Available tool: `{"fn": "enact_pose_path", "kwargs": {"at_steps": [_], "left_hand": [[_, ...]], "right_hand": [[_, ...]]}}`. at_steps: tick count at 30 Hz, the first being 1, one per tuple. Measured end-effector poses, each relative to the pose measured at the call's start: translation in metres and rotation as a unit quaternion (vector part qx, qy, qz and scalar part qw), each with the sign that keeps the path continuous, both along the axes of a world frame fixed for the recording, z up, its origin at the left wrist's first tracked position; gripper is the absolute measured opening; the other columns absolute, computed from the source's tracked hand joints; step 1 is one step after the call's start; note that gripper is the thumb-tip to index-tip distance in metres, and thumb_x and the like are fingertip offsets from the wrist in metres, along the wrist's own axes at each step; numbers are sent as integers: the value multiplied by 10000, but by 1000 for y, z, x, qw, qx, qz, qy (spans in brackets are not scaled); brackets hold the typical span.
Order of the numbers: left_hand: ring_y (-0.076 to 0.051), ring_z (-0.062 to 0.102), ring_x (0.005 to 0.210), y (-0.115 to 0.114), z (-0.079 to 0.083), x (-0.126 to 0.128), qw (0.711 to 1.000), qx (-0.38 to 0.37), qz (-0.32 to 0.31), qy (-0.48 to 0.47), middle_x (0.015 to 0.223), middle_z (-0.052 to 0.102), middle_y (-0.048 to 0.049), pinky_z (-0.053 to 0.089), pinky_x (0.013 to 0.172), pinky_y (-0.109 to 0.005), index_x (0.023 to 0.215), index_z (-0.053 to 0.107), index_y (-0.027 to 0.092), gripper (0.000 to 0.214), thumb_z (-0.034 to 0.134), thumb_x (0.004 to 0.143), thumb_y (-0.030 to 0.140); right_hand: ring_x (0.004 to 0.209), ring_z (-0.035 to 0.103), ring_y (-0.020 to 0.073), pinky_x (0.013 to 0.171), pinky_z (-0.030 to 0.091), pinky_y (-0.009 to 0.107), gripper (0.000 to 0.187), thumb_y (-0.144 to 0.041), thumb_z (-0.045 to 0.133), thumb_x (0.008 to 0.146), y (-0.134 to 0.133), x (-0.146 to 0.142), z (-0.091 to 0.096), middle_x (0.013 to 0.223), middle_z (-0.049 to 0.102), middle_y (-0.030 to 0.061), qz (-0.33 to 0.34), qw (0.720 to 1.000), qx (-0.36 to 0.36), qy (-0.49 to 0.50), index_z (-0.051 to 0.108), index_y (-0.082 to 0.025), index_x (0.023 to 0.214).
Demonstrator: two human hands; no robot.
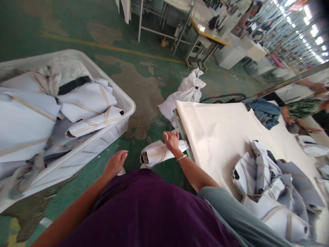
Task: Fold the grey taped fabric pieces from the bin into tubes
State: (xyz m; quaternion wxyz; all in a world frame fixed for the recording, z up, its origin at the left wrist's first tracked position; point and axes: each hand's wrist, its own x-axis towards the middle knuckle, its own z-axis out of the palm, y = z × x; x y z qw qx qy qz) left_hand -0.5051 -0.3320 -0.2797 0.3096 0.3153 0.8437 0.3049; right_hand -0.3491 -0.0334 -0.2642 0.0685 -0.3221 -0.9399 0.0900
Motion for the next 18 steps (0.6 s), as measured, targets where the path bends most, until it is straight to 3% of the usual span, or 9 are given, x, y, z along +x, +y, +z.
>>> {"fn": "enact_pose_path", "kwargs": {"at_steps": [2,7,9,13,16,18], "left_hand": [[-227,643,1023,5,6,1,1000,-4,10,-1,1099,697,-81,471,924,-354,1134,605,198,433,325,924,454],[-231,652,1009,44,11,19,999,26,14,-26,1082,698,-91,485,920,-364,1162,590,179,475,354,899,498],[-230,647,1033,64,5,29,998,44,4,-45,1121,684,-97,485,942,-365,1185,579,172,503,389,878,522],[-235,626,1084,90,-9,47,996,48,3,-76,1175,658,-114,465,993,-376,1220,558,153,544,396,863,531],[-248,594,1133,97,-12,60,998,32,-6,-61,1216,633,-130,433,1030,-399,1205,564,143,528,385,867,507],[-247,575,1163,97,-10,67,999,27,-4,-40,1244,615,-135,416,1050,-405,1210,554,145,512,378,877,492]], "right_hand": [[1125,518,210,1137,118,452,407,-452,324,994,-14,-2,0,1118,662,73,15,1000,11,25,627,-238,1162],[1025,551,197,1158,101,445,377,-493,394,965,-23,-3,8,968,679,48,66,997,-16,23,681,-248,985],[1041,548,191,1160,96,452,376,-506,385,966,-7,4,12,1012,679,34,55,998,-12,43,672,-272,1038],[1197,471,225,1139,133,463,372,-451,373,980,38,32,8,1152,646,72,-44,997,17,69,649,-248,1126],[1130,508,223,1080,245,410,388,-452,374,979,68,50,-3,1075,667,70,-22,999,-28,35,691,-229,984],[1033,546,198,1010,318,358,422,-437,325,994,85,58,-10,1041,675,60,1,998,-62,33,691,-228,986]]}}
